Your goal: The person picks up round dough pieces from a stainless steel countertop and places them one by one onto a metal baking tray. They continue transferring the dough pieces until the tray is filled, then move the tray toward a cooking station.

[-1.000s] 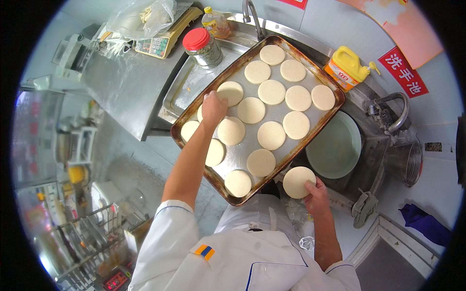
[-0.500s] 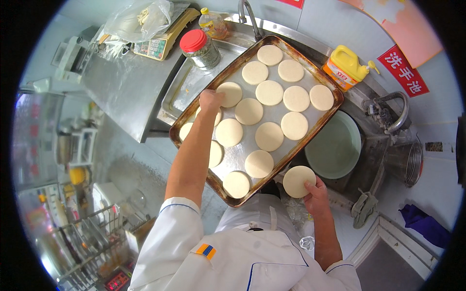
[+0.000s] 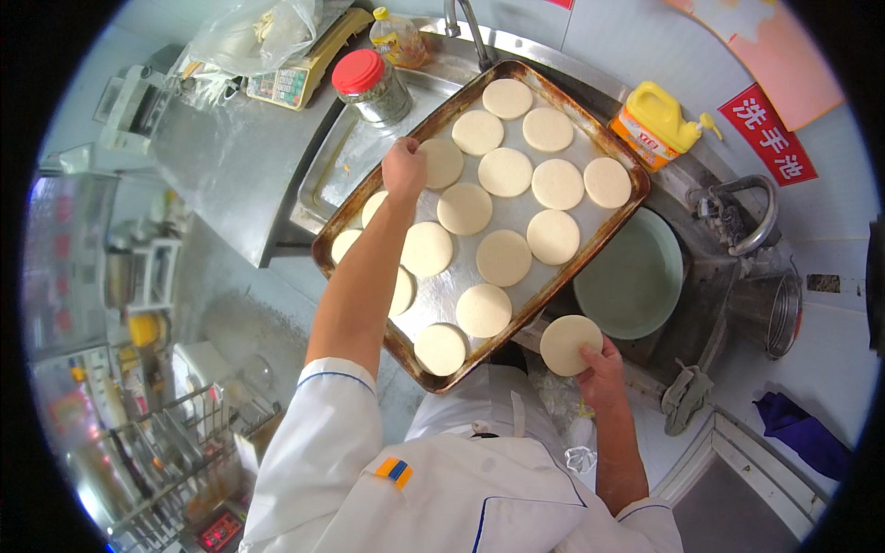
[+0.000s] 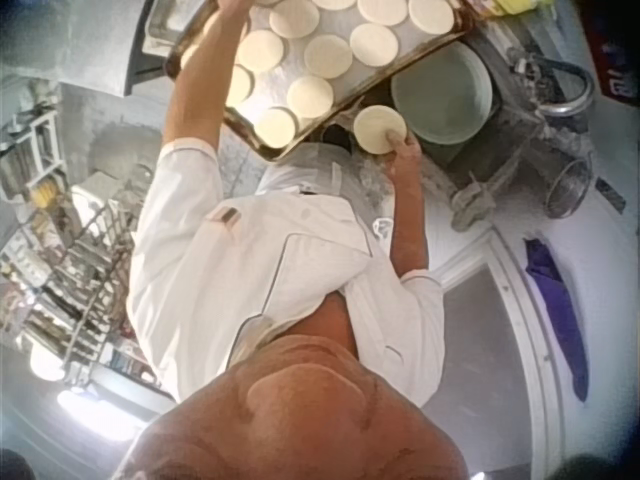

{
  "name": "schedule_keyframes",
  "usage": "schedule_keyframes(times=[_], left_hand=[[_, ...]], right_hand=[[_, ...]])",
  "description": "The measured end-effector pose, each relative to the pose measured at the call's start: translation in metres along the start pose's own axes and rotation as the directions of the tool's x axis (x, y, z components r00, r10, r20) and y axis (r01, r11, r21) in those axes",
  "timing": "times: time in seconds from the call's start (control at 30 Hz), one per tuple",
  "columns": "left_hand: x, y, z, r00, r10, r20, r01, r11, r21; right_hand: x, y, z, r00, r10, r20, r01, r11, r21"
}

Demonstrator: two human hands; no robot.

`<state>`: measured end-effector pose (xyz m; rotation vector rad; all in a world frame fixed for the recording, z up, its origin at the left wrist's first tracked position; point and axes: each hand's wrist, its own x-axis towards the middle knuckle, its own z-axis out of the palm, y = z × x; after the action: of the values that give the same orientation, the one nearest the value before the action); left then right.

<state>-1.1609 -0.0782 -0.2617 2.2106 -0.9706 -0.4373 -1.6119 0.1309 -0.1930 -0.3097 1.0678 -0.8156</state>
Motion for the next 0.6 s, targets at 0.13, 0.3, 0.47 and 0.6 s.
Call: schedule_keyframes(times=[0.13, 0.3, 0.47, 0.6], left_hand=[[-0.002, 0.010, -0.002, 0.994, 0.110, -0.002, -0.109, 0.985, 0.133], [-0.017, 0.013, -0.018, 0.969, 0.217, 0.121, -0.246, 0.906, 0.345], [-0.034, -0.029, -0.075, 0.984, 0.176, -0.003, -0.175, 0.978, 0.118], [-0.059, -0.073, -0.122, 0.989, -0.055, 0.135, 0.030, 0.983, 0.179]], right_hand=[[-0.003, 0.001, -0.004, 1.000, -0.009, -0.001, 0.009, 1.000, 0.000], [-0.008, 0.003, -0.003, 1.000, -0.007, -0.023, 0.007, 1.000, -0.006], [-0.012, 0.004, 0.003, 0.999, -0.040, -0.012, 0.040, 0.999, 0.000], [-0.010, 0.007, 0.014, 0.999, -0.024, 0.034, 0.024, 1.000, 0.000]])
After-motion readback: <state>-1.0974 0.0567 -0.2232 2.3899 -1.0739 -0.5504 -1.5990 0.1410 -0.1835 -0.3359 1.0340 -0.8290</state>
